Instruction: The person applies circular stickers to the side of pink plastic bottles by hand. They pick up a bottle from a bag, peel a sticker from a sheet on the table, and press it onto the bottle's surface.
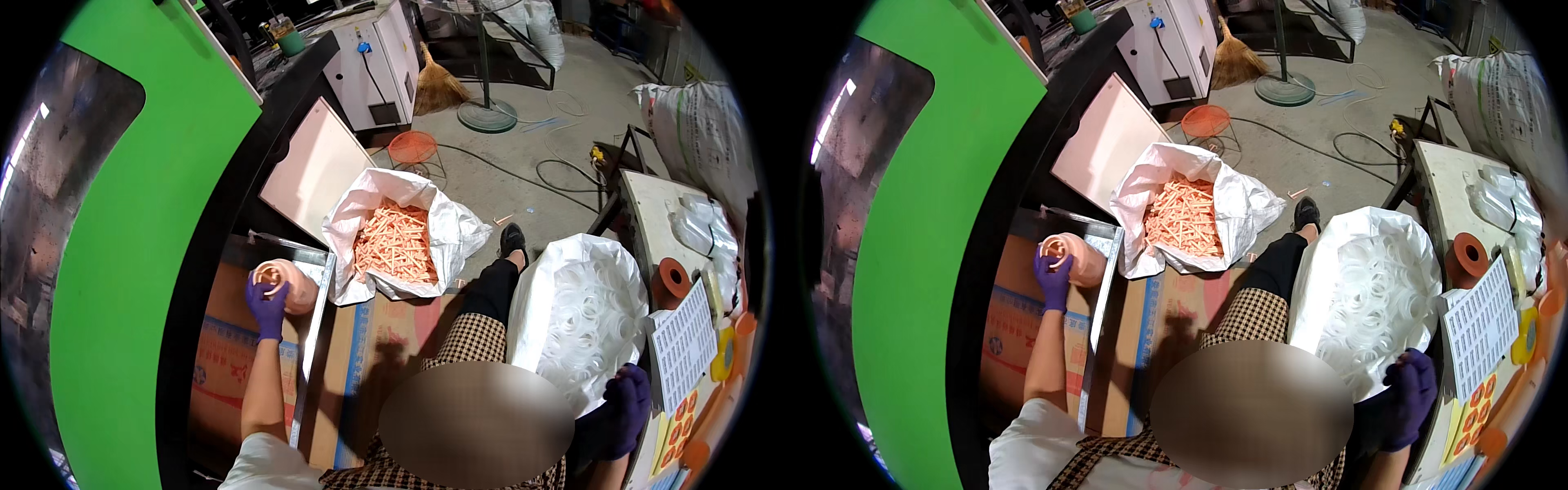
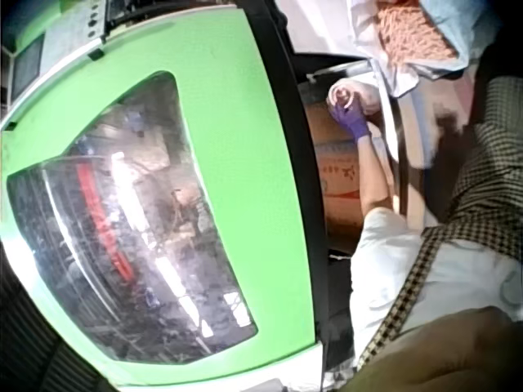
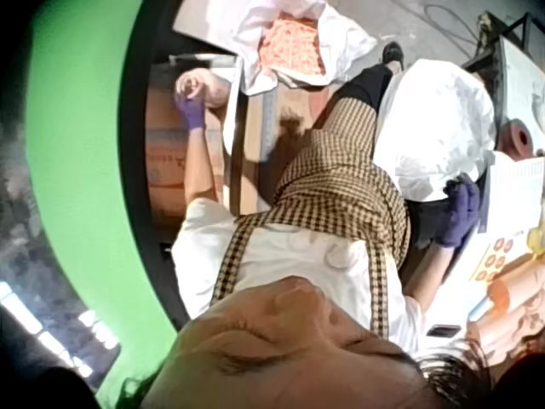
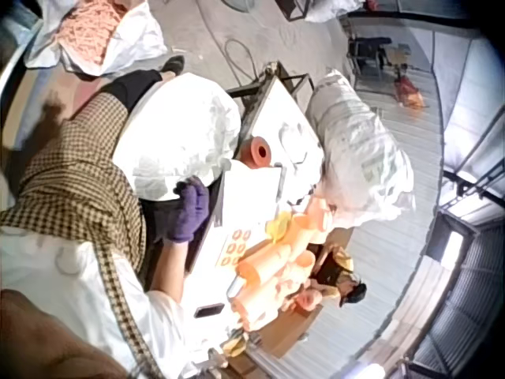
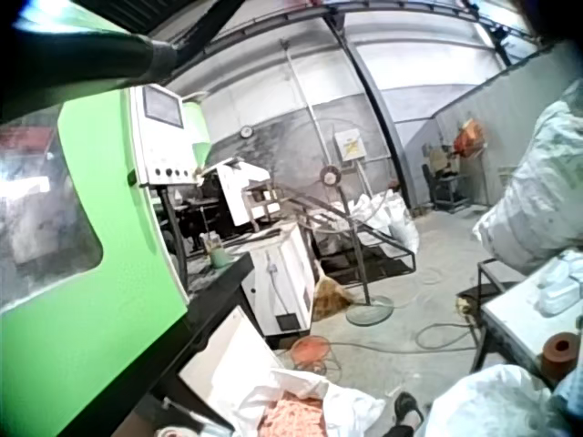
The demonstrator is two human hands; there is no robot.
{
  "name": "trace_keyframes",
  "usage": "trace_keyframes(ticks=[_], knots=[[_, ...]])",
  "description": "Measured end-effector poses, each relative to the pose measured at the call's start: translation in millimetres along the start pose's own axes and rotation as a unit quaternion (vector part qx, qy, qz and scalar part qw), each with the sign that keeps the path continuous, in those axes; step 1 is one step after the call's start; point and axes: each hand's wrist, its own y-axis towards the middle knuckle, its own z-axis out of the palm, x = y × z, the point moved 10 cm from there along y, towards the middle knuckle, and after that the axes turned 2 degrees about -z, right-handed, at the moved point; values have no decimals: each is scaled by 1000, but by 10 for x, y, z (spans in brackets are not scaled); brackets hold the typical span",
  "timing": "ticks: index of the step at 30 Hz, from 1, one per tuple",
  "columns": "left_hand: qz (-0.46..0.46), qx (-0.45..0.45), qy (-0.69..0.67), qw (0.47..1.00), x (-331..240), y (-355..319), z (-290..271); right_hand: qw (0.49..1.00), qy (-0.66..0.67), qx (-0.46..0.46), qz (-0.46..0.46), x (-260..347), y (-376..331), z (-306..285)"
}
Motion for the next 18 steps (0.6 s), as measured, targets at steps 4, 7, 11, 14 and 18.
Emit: trace_keyframes(ticks=[4, 7, 11, 14, 18], knots=[[232, 164, -42, 958, -2690, 127, 157, 920, -297, 102, -234, 436, -258, 962], [188, 156, -116, 963, -3507, -274, 281, 807, -332, 266, -411, 533, -595, 1867], [159, 272, -116, 942, -3925, -785, 604, 733, -392, 358, -425, 212, -760, 2635], [208, 181, -159, 948, -4264, -983, 501, 686, -483, 318, -442, -89, -649, 2755], [234, 208, -180, 932, -4428, -1142, 754, 735, -472, 328, -359, -671, -414, 2526]])
